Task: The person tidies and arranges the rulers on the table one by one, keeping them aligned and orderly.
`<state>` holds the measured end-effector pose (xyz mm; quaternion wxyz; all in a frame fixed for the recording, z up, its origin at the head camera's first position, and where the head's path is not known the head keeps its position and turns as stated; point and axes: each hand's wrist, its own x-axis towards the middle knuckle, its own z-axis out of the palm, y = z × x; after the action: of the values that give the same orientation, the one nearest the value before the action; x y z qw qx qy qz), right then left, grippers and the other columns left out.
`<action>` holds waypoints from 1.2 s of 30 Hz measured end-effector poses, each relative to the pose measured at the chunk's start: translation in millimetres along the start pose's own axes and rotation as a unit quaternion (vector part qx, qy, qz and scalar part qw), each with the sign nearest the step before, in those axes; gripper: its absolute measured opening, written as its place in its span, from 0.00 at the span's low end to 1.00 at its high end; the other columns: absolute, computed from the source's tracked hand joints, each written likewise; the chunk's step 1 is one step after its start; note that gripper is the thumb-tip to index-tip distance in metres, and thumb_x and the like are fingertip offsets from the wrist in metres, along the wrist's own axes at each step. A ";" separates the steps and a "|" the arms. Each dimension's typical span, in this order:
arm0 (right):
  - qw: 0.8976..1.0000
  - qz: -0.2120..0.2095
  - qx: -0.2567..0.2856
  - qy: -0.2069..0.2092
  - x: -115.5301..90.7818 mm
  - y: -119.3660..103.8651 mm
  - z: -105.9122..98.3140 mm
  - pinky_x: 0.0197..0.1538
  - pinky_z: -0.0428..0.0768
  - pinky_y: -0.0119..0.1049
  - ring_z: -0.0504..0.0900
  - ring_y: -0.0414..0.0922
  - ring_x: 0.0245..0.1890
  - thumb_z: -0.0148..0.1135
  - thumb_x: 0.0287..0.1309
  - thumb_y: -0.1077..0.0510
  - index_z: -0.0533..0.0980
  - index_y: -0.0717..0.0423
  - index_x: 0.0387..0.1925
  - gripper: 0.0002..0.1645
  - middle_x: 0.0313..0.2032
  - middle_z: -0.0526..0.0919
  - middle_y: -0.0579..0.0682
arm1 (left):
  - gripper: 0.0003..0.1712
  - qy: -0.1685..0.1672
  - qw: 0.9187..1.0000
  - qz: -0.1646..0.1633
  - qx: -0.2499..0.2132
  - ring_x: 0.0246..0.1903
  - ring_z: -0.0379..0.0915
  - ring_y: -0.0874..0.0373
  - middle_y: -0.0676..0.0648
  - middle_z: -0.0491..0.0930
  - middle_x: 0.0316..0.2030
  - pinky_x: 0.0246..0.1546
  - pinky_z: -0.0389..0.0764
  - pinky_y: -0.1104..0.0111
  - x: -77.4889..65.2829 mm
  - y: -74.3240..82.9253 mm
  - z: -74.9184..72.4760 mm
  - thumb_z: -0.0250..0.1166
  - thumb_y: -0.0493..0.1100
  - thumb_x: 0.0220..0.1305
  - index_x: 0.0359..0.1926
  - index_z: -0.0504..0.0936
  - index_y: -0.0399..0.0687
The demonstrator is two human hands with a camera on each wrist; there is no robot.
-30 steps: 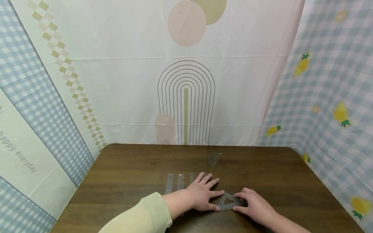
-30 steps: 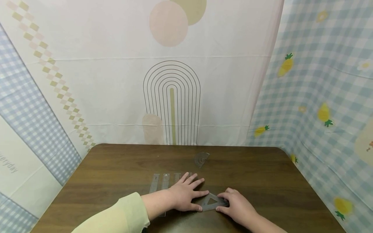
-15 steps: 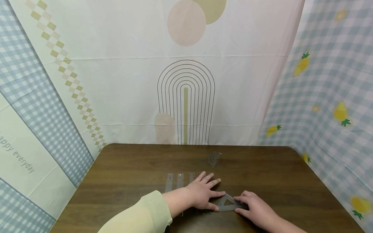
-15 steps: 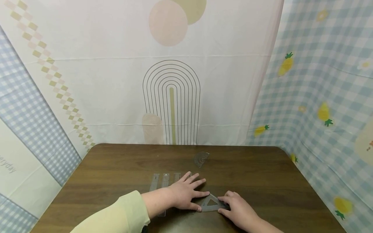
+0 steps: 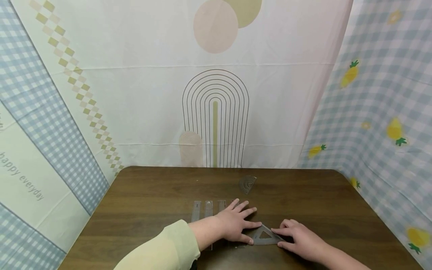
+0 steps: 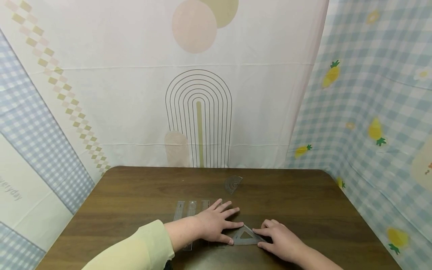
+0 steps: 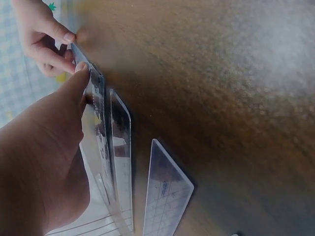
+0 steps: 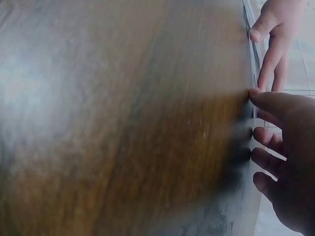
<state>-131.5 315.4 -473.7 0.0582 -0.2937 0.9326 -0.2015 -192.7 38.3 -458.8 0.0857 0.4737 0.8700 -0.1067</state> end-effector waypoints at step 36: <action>0.999 -0.019 -0.046 -0.019 -2.2 8.4 -6.4 0.33 0.64 0.31 0.62 0.31 0.33 0.61 0.62 0.33 0.77 0.32 0.62 0.28 0.39 0.69 0.32 | 0.38 -0.013 1.000 0.022 0.000 0.77 0.30 0.54 0.62 0.37 0.78 0.74 0.37 0.56 3.9 -2.5 3.5 0.37 0.80 0.62 0.73 0.42 0.90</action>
<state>-135.6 325.1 -471.3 0.0586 -0.3177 0.9337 -0.1543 -196.7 39.2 -462.9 0.0994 0.4912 0.8582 -0.1108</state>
